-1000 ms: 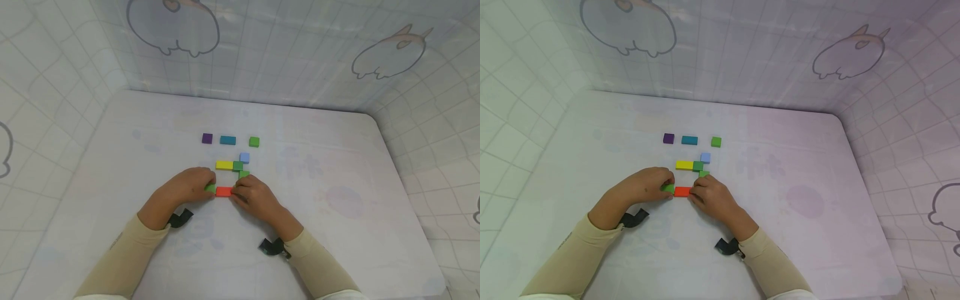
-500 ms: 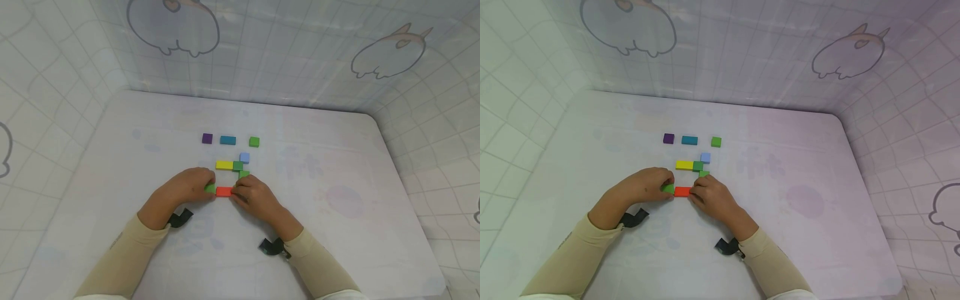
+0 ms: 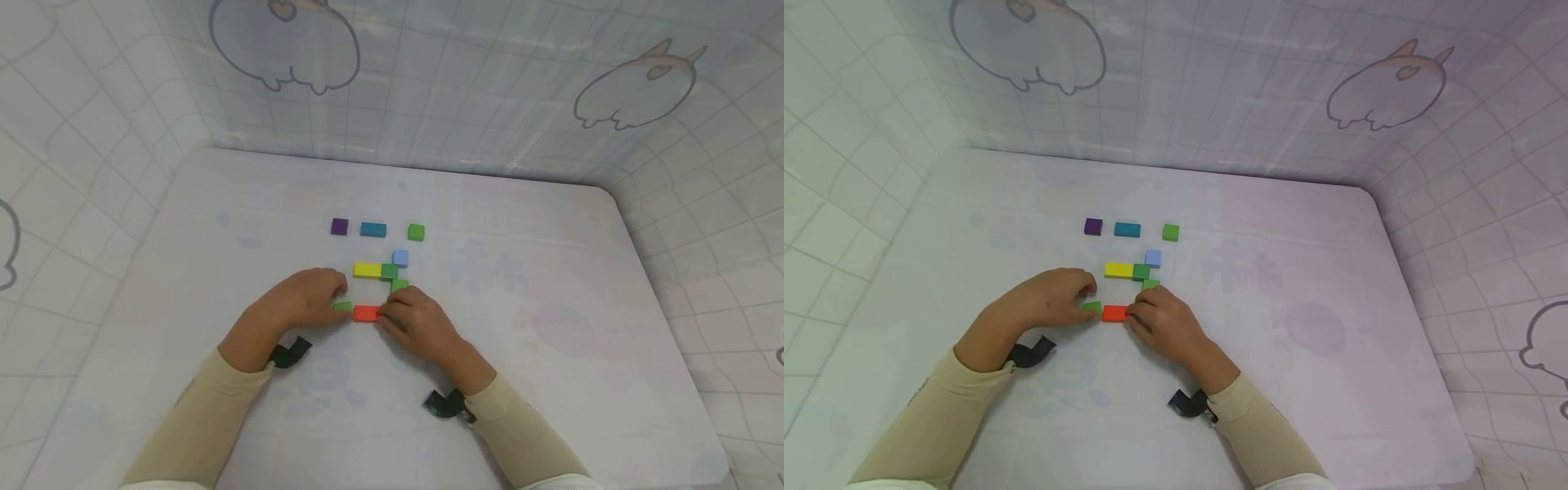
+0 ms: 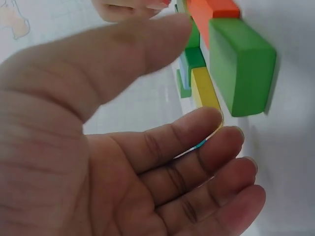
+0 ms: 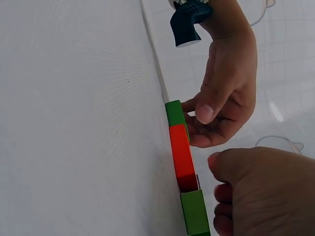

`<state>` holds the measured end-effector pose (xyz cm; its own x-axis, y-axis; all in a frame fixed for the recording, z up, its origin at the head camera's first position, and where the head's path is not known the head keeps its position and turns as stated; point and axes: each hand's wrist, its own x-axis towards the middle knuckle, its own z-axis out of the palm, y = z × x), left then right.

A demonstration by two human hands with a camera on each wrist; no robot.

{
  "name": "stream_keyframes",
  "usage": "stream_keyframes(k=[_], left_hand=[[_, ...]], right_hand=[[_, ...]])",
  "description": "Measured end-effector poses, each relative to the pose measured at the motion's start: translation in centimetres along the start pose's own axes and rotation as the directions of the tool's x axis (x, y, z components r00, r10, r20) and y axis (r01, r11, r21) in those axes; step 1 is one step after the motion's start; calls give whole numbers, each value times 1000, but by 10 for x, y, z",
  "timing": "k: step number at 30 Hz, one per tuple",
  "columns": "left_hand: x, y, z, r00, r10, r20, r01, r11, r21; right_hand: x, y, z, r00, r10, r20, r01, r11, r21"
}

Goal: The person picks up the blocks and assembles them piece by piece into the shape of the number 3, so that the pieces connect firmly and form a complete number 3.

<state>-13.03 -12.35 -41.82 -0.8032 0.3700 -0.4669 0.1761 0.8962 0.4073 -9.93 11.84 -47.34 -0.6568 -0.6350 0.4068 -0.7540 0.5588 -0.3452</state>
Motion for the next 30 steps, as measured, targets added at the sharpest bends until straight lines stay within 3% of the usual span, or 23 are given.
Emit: stream_keyframes(k=[7,13,20,30], left_hand=[[-2,-4,-6,995,20,-94,-22,1000,-18],[-1,-2,-11,983,55,-173,-59,998,-15],[11,-6,-24,939,97,-329,-86,995,49],[33,-14,-35,907,118,-403,-82,991,105]], right_hand=[[1,1,-9,997,15,-70,-13,1000,23],[3,12,-22,987,138,-79,-134,990,48],[15,35,-36,946,317,-60,-311,946,96],[33,78,-37,889,453,-58,-446,888,108]])
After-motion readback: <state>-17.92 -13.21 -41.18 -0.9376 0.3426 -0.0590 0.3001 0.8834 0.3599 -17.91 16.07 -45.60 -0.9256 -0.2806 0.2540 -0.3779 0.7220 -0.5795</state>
